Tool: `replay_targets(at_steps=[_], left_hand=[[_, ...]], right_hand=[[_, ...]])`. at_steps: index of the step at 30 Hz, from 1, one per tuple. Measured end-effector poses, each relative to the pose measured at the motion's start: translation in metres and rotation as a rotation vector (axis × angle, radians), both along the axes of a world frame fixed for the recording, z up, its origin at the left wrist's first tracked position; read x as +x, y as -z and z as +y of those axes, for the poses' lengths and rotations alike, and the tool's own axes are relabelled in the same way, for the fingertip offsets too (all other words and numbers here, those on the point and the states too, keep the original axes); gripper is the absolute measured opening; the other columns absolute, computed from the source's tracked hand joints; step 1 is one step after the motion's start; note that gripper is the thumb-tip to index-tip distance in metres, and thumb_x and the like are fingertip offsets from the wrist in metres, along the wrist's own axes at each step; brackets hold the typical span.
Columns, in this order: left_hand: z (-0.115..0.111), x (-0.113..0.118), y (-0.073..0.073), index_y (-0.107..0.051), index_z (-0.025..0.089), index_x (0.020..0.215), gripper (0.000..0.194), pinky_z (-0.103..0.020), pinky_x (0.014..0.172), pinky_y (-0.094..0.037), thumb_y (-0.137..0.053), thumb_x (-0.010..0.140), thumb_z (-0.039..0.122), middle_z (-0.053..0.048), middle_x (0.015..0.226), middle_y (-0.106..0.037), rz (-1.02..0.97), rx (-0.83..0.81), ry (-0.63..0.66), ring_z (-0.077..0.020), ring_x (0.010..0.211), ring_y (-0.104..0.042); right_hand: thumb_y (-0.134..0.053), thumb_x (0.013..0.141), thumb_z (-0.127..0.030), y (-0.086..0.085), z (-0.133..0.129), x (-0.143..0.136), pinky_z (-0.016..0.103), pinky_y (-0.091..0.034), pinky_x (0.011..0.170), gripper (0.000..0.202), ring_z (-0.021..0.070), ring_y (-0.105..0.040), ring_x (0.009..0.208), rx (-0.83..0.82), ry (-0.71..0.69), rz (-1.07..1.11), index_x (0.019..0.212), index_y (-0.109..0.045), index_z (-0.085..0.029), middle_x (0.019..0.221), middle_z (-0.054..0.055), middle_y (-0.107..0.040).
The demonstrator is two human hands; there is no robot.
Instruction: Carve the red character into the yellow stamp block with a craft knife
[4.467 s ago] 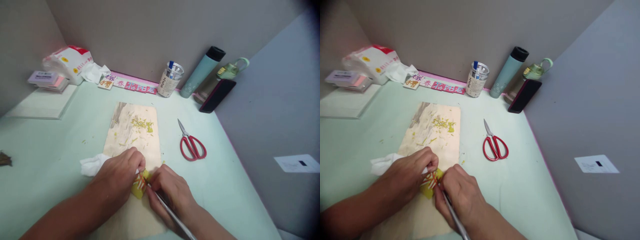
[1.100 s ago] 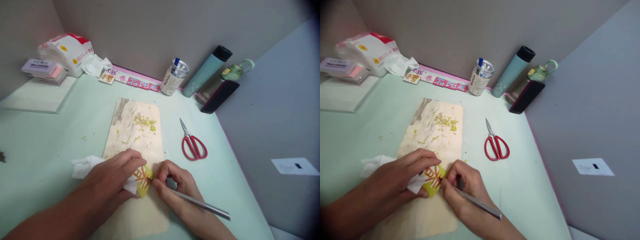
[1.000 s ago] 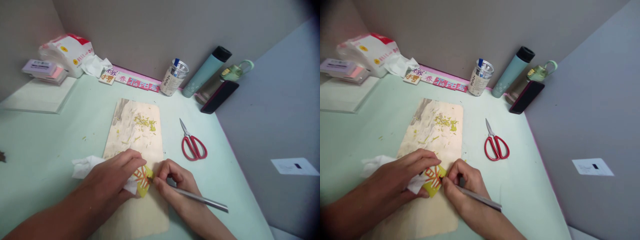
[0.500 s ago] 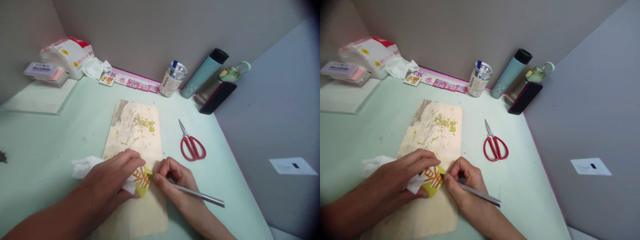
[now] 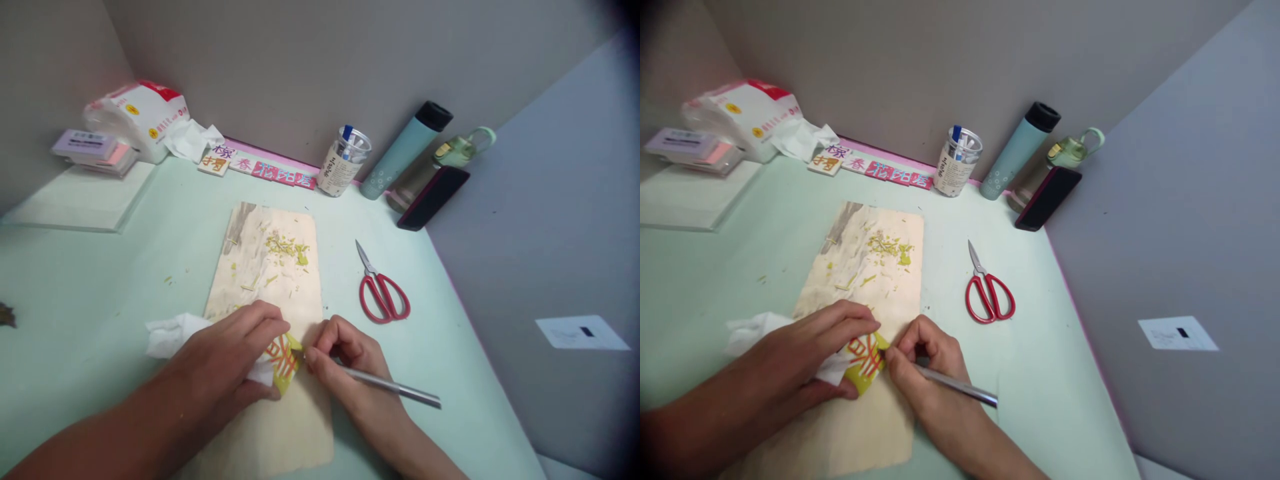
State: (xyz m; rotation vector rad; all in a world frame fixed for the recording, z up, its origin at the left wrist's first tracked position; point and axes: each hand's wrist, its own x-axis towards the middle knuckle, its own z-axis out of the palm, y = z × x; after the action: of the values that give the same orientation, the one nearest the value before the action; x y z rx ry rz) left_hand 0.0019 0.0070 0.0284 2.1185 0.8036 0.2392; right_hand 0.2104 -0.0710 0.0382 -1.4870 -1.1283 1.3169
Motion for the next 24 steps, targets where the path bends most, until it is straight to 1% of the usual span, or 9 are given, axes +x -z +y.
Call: replay_targets(at_steps=[6, 9, 11, 12, 15, 17, 20, 22, 24], left_hand=[[0.002, 0.002, -0.004, -0.06, 0.027, 0.122, 0.036, -0.034, 0.097, -0.051, -0.061, 0.088, 0.016, -0.002, 0.13, -0.062, 0.017, -0.059, 0.017, -0.0228, 0.117, -0.063], [0.001, 0.002, -0.006, -0.06, 0.027, 0.119, 0.032, -0.035, 0.097, -0.051, -0.061, 0.089, 0.017, -0.003, 0.128, -0.061, 0.012, -0.067, 0.009, -0.0233, 0.116, -0.063], [0.0, 0.001, -0.006, -0.061, 0.027, 0.118, 0.029, -0.035, 0.098, -0.051, -0.061, 0.09, 0.018, -0.003, 0.127, -0.061, -0.002, -0.063, 0.003, -0.0233, 0.116, -0.063], [0.0, 0.0, -0.005, -0.061, 0.027, 0.118, 0.028, -0.035, 0.098, -0.051, -0.06, 0.091, 0.019, -0.003, 0.127, -0.061, -0.014, -0.059, 0.001, -0.0234, 0.116, -0.063], [-0.001, 0.0, -0.002, -0.061, 0.026, 0.115, 0.025, -0.035, 0.098, -0.052, -0.058, 0.092, 0.02, -0.003, 0.125, -0.062, -0.055, -0.047, -0.007, -0.024, 0.115, -0.062], [-0.001, 0.0, -0.001, -0.062, 0.026, 0.115, 0.026, -0.037, 0.099, -0.051, -0.056, 0.091, 0.019, -0.004, 0.124, -0.063, -0.074, -0.04, -0.016, -0.0245, 0.115, -0.062], [0.0, 0.0, -0.001, -0.063, 0.024, 0.114, 0.027, -0.038, 0.099, -0.052, -0.055, 0.089, 0.017, -0.005, 0.121, -0.063, -0.051, -0.048, -0.006, -0.0247, 0.113, -0.061], [0.0, 0.001, -0.003, -0.063, 0.024, 0.111, 0.025, -0.038, 0.098, -0.053, -0.054, 0.089, 0.017, -0.005, 0.119, -0.064, -0.033, -0.048, 0.001, -0.0246, 0.112, -0.062], [0.001, 0.001, -0.004, -0.062, 0.024, 0.109, 0.024, -0.038, 0.098, -0.053, -0.054, 0.087, 0.016, -0.005, 0.119, -0.064, -0.036, -0.045, 0.006, -0.025, 0.111, -0.062]], right_hand=[[-0.068, 0.093, -0.032, 0.001, -0.002, -0.003, 0.026, -0.039, 0.06, 0.026, 0.0143, -0.047, 0.067, 0.011, 0.034, 0.004, 0.076, -0.052, -0.022, 0.073, -0.002, -0.057], [-0.066, 0.095, -0.031, 0.002, -0.004, -0.004, 0.025, -0.039, 0.058, 0.025, 0.0143, -0.048, 0.066, 0.045, 0.019, -0.051, 0.077, -0.052, -0.023, 0.073, -0.002, -0.056], [-0.063, 0.096, -0.026, 0.004, -0.005, -0.004, 0.026, -0.04, 0.058, 0.023, 0.0148, -0.05, 0.066, 0.153, -0.025, -0.15, 0.077, -0.05, -0.023, 0.074, -0.002, -0.057], [-0.061, 0.096, -0.021, 0.006, -0.007, -0.004, 0.027, -0.041, 0.058, 0.022, 0.0154, -0.052, 0.066, 0.254, -0.063, -0.228, 0.077, -0.05, -0.024, 0.075, -0.001, -0.058], [-0.056, 0.096, -0.009, 0.012, -0.01, -0.003, 0.03, -0.04, 0.057, 0.023, 0.0181, -0.054, 0.065, 0.636, -0.225, -0.596, 0.08, -0.05, -0.025, 0.074, 0.002, -0.063], [-0.054, 0.096, -0.004, 0.012, -0.011, -0.001, 0.032, -0.036, 0.055, 0.025, 0.0199, -0.052, 0.063, 0.792, -0.356, -0.831, 0.082, -0.053, -0.025, 0.071, 0.003, -0.064], [-0.046, 0.1, -0.004, 0.005, -0.01, 0.0, 0.033, -0.038, 0.055, 0.028, 0.0217, -0.053, 0.062, 0.86, -0.515, -0.943, 0.083, -0.058, -0.022, 0.069, 0.006, -0.064], [-0.04, 0.102, -0.003, 0.002, -0.01, 0.0, 0.034, -0.04, 0.055, 0.034, 0.0221, -0.054, 0.062, 0.897, -0.565, -0.945, 0.082, -0.061, -0.021, 0.068, 0.007, -0.064], [-0.037, 0.103, -0.003, 0.001, -0.01, -0.001, 0.034, -0.041, 0.054, 0.036, 0.0223, -0.054, 0.063, 0.901, -0.569, -0.957, 0.083, -0.061, -0.021, 0.067, 0.007, -0.064]])
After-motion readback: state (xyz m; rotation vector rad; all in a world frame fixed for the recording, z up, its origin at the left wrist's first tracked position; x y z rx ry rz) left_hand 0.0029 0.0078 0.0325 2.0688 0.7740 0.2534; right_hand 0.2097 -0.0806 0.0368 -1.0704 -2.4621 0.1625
